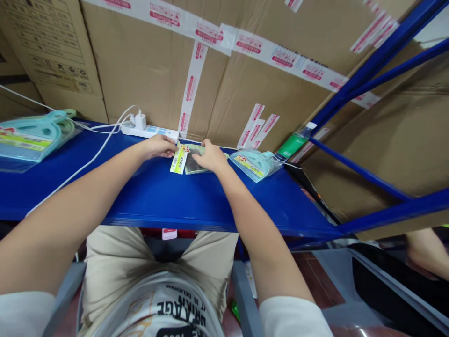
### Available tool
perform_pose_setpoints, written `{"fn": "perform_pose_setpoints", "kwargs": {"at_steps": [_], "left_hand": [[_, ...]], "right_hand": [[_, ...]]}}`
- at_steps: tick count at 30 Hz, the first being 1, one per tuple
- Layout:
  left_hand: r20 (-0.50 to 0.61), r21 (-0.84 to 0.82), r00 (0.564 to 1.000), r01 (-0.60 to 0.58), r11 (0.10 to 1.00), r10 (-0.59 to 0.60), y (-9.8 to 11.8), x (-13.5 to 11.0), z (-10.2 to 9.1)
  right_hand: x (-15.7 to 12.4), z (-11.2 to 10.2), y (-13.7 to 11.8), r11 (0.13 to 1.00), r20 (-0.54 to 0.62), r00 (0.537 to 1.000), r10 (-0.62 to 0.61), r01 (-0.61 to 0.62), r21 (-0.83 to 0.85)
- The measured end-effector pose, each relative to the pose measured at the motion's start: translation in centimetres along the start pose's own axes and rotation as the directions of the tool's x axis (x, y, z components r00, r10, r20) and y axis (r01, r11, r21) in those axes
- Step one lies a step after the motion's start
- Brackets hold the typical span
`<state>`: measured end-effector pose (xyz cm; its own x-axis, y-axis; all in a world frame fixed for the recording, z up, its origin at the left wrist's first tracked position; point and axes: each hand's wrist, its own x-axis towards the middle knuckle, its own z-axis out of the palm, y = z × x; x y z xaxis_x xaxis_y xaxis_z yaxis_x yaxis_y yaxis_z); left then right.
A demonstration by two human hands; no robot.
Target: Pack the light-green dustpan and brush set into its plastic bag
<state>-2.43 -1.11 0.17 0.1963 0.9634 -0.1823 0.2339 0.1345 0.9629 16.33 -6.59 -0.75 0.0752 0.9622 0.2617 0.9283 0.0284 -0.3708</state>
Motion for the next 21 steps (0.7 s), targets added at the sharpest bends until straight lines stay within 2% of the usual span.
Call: {"fn": "perform_pose_setpoints", "kwargs": {"at_steps": [3, 9, 15, 21], "left_hand": [[-0.015, 0.023, 1.000, 0.018, 1.000, -0.017, -0.2, -0.1, 0.4], [0.000, -0.010, 1.000, 0.026, 1.000, -0.026, -0.5, 0.1, 0.9], [-0.027, -0.128, 1.000, 0.008, 0.992, -0.012, -0.5, 0.1, 1.2], [-0.029, -0.209, 0.999, 0.030, 0.978, -0.037, -0.5, 0.3, 1.9]], "right_hand": [[-0.7, 0.3, -1.2, 0.992, 0.025, 1.000, -0.008, 0.012, -0.129], [-0.7, 0.4, -1.1, 0.984, 0.028, 1.000, -0.011, 0.015, -0.177], [-0.3, 0.7, -0.8, 0.992, 0.025, 1.000, -0.013, 0.016, -0.128], [0.4, 0.7, -0.4, 0.998, 0.029, 0.998, 0.054, -0.053, -0.023]]}}
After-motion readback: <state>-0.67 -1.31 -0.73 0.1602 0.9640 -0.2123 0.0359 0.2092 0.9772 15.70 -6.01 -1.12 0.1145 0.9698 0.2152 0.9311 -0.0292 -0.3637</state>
